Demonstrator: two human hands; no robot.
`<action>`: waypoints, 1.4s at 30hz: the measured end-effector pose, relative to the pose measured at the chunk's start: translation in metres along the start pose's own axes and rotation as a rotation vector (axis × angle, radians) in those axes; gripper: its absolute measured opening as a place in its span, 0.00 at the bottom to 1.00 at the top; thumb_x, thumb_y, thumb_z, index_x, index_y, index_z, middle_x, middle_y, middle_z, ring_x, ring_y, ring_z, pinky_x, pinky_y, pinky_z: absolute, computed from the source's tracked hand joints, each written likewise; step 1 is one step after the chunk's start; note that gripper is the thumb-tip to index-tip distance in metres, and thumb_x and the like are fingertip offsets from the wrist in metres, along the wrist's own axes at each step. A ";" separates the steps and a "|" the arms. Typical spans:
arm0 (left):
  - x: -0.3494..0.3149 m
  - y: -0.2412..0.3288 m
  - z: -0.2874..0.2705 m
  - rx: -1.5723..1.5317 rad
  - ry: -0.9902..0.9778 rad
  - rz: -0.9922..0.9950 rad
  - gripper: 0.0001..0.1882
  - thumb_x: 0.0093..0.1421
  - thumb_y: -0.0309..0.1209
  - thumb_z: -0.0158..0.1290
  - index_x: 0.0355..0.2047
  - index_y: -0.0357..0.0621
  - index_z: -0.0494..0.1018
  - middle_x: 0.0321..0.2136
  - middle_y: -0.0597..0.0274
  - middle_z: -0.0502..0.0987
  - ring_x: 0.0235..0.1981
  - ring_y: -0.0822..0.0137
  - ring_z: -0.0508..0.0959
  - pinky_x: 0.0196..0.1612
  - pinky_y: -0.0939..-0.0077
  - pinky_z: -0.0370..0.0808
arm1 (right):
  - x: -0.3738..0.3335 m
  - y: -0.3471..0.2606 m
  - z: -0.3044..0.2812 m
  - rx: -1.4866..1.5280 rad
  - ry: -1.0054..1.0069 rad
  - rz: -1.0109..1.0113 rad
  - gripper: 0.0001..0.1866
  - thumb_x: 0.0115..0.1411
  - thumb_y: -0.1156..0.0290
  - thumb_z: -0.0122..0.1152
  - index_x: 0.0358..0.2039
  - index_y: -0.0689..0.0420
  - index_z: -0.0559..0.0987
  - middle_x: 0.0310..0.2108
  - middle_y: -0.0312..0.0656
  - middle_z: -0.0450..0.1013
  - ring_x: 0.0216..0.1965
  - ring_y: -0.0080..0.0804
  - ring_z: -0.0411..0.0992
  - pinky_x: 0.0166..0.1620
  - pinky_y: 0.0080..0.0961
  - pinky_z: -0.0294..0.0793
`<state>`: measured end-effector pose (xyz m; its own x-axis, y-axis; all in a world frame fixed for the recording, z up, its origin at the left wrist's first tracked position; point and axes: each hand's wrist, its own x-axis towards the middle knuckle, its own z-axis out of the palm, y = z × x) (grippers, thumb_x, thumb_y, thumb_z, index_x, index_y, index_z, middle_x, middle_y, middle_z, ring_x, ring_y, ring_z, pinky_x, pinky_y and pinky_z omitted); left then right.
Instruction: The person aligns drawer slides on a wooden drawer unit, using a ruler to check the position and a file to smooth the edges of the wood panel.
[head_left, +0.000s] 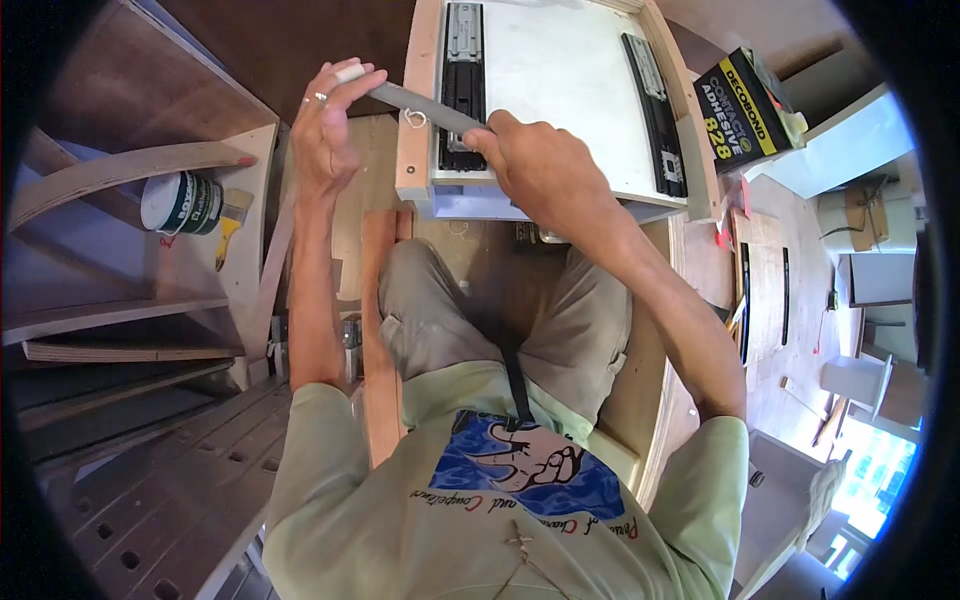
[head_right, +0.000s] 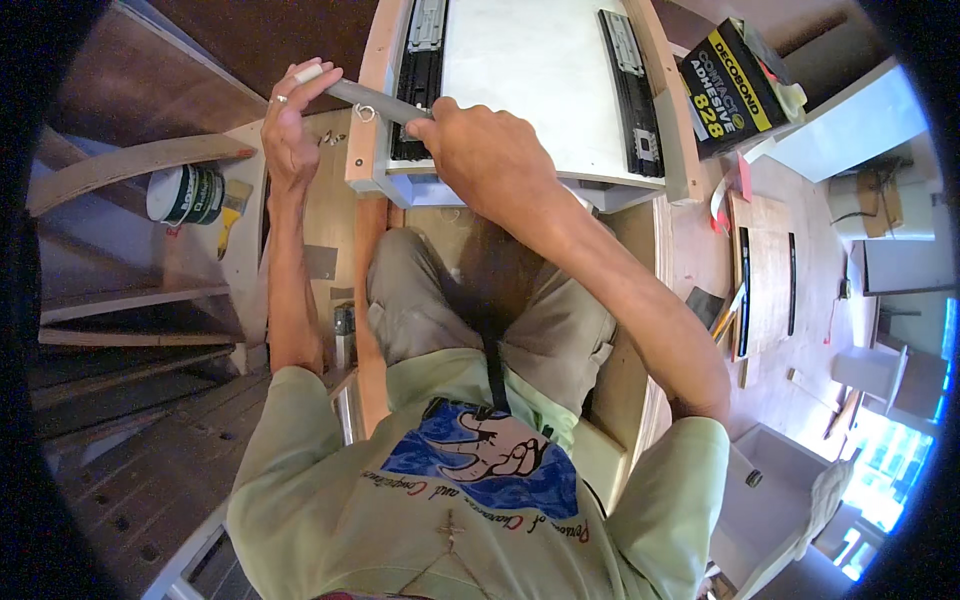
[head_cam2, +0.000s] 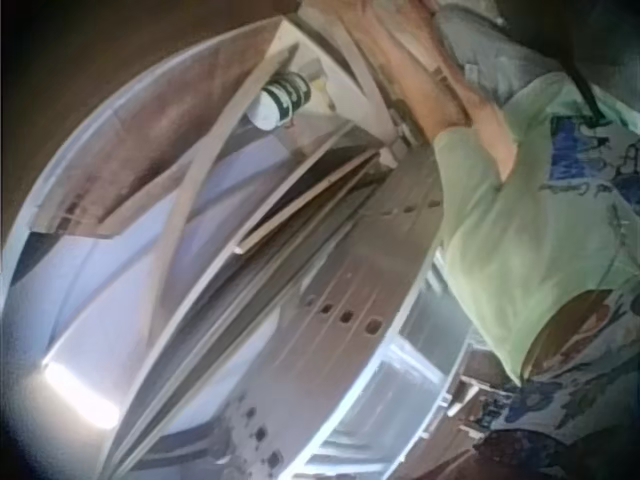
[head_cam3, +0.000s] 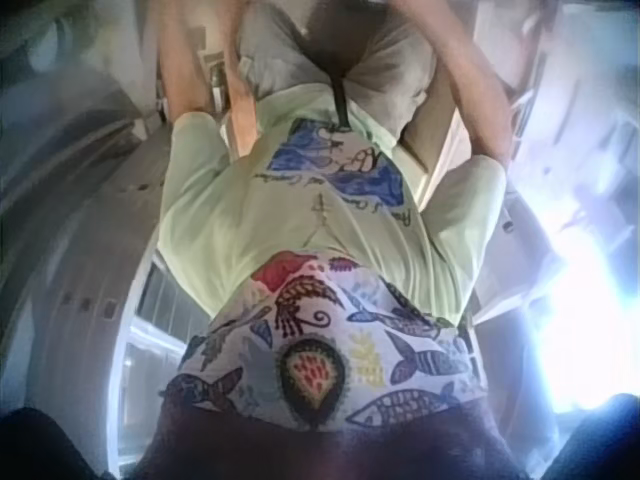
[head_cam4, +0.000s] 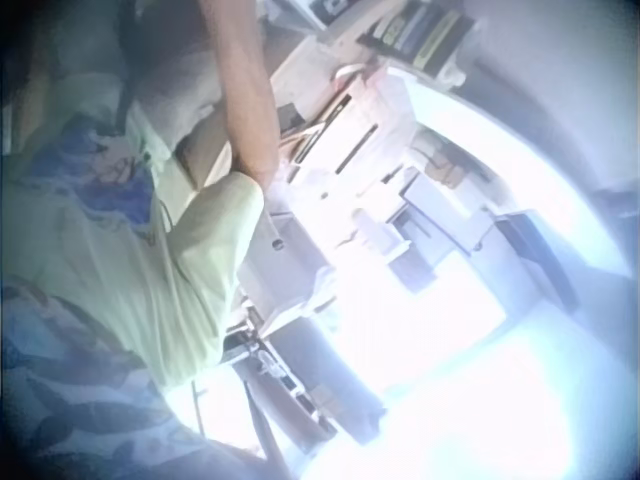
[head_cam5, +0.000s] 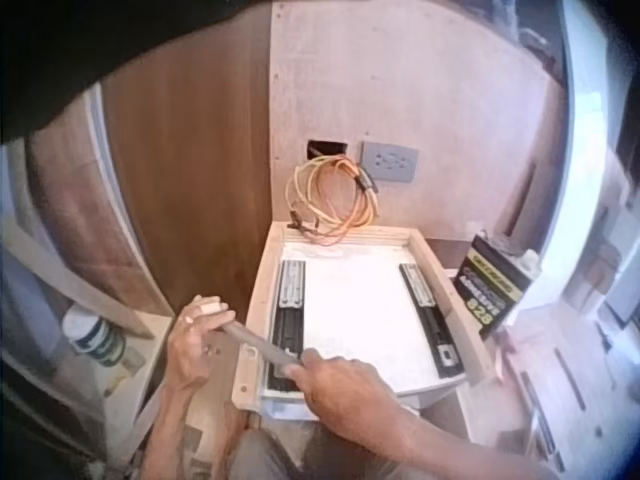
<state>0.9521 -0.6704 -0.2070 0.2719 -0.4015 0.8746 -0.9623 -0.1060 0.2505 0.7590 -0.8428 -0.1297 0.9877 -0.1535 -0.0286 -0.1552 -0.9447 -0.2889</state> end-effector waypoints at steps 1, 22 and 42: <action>0.002 0.001 0.000 -0.023 0.016 -0.006 0.25 0.71 0.37 0.32 0.42 0.42 0.82 0.40 0.52 0.82 0.49 0.51 0.79 0.62 0.51 0.69 | 0.001 0.002 -0.001 0.030 -0.018 0.001 0.10 0.70 0.64 0.49 0.42 0.54 0.77 0.34 0.50 0.77 0.34 0.52 0.78 0.34 0.49 0.78; -0.006 0.012 -0.009 0.016 0.046 -0.023 0.31 0.72 0.39 0.27 0.38 0.42 0.83 0.39 0.52 0.82 0.47 0.52 0.81 0.60 0.51 0.71 | -0.015 -0.002 0.017 0.030 0.162 -0.085 0.16 0.72 0.60 0.45 0.35 0.59 0.73 0.22 0.52 0.74 0.26 0.57 0.75 0.31 0.50 0.75; -0.015 0.032 -0.010 -0.031 0.053 -0.087 0.34 0.72 0.44 0.26 0.38 0.41 0.83 0.39 0.52 0.83 0.48 0.51 0.81 0.60 0.52 0.71 | -0.035 -0.014 0.016 -0.006 0.126 0.007 0.14 0.71 0.60 0.48 0.36 0.58 0.74 0.25 0.51 0.75 0.27 0.54 0.76 0.31 0.50 0.76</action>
<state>0.9171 -0.6583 -0.2076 0.3549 -0.3435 0.8695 -0.9347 -0.1101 0.3380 0.7267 -0.8193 -0.1401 0.9767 -0.1949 0.0898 -0.1625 -0.9451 -0.2834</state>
